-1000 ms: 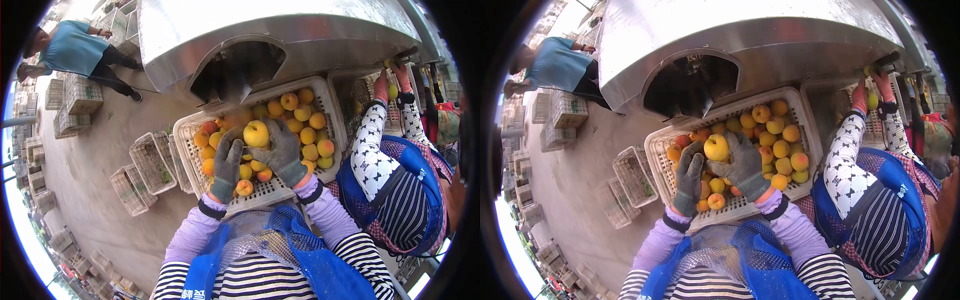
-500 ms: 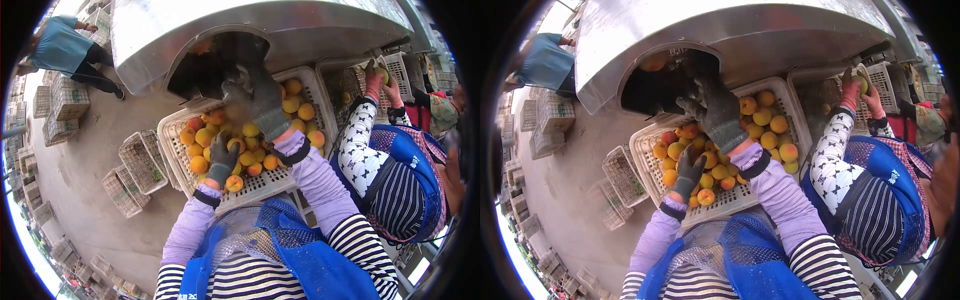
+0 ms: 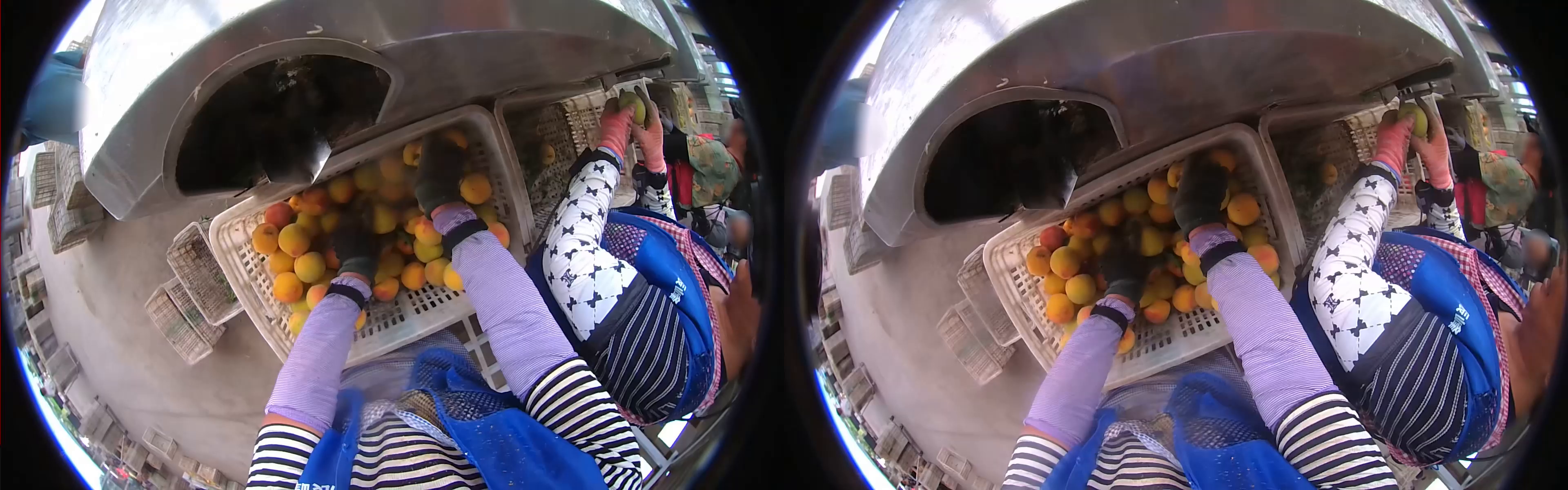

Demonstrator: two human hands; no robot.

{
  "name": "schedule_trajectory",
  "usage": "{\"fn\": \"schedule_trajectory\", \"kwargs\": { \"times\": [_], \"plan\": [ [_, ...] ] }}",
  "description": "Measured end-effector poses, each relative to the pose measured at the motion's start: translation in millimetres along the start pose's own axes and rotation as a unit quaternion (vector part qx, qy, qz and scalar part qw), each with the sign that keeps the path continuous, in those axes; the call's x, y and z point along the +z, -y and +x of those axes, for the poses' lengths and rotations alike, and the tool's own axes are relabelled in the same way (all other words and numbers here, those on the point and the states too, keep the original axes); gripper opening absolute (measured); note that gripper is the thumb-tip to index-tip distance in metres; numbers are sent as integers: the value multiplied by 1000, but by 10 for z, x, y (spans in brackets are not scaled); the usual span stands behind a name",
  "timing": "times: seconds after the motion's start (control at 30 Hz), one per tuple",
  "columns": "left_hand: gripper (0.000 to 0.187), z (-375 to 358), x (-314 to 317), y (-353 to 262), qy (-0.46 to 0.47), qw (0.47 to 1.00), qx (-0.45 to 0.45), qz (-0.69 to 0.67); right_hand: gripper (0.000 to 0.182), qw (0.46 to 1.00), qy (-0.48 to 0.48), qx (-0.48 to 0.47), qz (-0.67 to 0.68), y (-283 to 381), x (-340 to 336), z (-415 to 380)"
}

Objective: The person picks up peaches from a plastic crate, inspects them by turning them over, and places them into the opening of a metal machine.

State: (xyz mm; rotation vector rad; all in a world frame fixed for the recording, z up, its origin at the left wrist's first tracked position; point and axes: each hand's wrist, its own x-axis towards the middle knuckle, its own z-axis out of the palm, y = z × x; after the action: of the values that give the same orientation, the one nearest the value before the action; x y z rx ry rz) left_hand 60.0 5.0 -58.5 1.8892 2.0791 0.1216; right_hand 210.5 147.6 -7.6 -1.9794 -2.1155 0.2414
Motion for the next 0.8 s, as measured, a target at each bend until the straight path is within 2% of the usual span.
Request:
{"fn": "schedule_trajectory", "kwargs": {
  "times": [0.03,0.13,0.23,0.27,0.3,0.33,0.43,0.47,0.57,0.6,0.7,0.8],
  "plan": [
    [92,-27,73,0,-84,995,55,20,55,1000,1,-3,12,15,-101,-4],
    [94,88,6,13,164,985,-17,-43,56,995,4,5,100,226,-592,-116],
    [82,-8,-367,175,199,921,-151,-298,68,960,22,-2,280,222,-728,-491],
    [78,-98,-544,167,163,848,-156,-480,73,958,65,-24,280,207,-870,-588],
    [73,-216,-801,140,121,742,-151,-642,77,953,106,-46,280,259,-1128,-635],
    [68,-335,-1065,126,75,607,-141,-779,81,946,147,-69,281,316,-1326,-696],
    [62,-674,-1813,144,130,483,-82,-862,83,825,268,-102,487,516,-1593,-955],
    [61,-761,-1959,197,166,468,-74,-865,82,847,257,-132,445,665,-1723,-1007],
    [63,-826,-2312,84,111,398,3,-911,81,857,132,-153,475,919,-1800,-1137],
    [70,-802,-2297,178,112,464,-60,-877,82,853,115,-130,492,973,-1812,-1175],
    [75,-842,-2314,255,141,427,-50,-892,84,897,75,-180,396,1115,-1908,-1234],
    [62,-858,-2226,399,127,410,-76,-900,88,914,44,-200,350,1260,-1975,-1264]
  ]
}}
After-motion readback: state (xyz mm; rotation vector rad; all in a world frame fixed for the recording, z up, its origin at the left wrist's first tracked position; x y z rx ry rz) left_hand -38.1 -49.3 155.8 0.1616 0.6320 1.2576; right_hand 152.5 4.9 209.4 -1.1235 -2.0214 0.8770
